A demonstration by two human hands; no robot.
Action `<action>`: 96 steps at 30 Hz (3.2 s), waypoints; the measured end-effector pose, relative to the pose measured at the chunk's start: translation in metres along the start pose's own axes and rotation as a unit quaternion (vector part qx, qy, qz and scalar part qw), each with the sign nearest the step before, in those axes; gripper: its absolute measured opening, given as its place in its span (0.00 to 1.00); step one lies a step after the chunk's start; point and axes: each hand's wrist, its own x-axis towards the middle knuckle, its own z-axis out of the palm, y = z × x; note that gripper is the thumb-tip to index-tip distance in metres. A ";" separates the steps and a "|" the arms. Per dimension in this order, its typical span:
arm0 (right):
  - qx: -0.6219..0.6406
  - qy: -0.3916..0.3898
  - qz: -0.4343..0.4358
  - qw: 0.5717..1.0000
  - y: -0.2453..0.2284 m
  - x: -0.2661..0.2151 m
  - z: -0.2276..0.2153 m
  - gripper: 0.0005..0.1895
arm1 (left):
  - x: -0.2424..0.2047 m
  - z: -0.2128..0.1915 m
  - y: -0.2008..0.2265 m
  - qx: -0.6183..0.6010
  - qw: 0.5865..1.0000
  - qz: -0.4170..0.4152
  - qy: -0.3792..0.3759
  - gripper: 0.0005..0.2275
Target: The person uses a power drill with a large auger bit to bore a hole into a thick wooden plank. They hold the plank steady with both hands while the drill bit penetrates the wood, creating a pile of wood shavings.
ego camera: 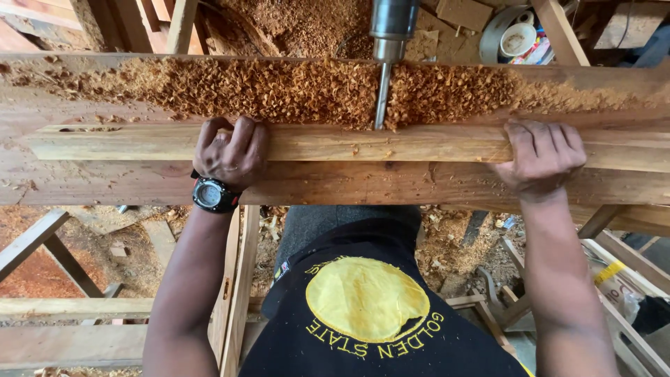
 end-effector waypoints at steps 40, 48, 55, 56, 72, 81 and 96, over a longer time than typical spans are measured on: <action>-0.021 -0.071 0.056 0.996 -0.022 -0.017 -0.014 0.58 | -0.063 0.011 0.001 -0.070 0.995 -0.063 -0.034 0.06; -0.013 -0.070 0.050 0.996 -0.024 0.005 -0.024 0.54 | -0.052 0.007 -0.001 -0.069 0.995 -0.058 -0.041 0.07; -0.006 -0.042 0.041 0.998 -0.023 0.005 -0.019 0.51 | -0.059 0.013 -0.002 -0.029 0.998 -0.047 -0.041 0.05; -0.016 -0.046 0.040 0.998 -0.023 0.005 -0.019 0.51 | -0.058 0.013 -0.002 -0.032 0.998 -0.047 -0.035 0.05; -0.021 -0.051 0.039 0.998 -0.018 -0.010 -0.010 0.52 | -0.040 0.007 -0.006 -0.029 0.998 -0.038 -0.032 0.11; -0.037 -0.038 0.038 0.998 -0.014 -0.024 0.000 0.56 | -0.028 0.002 -0.011 -0.031 0.999 -0.020 -0.031 0.14; -0.017 -0.004 0.003 1.000 -0.004 -0.003 0.000 0.53 | -0.033 0.011 -0.013 -0.022 0.999 -0.011 -0.038 0.13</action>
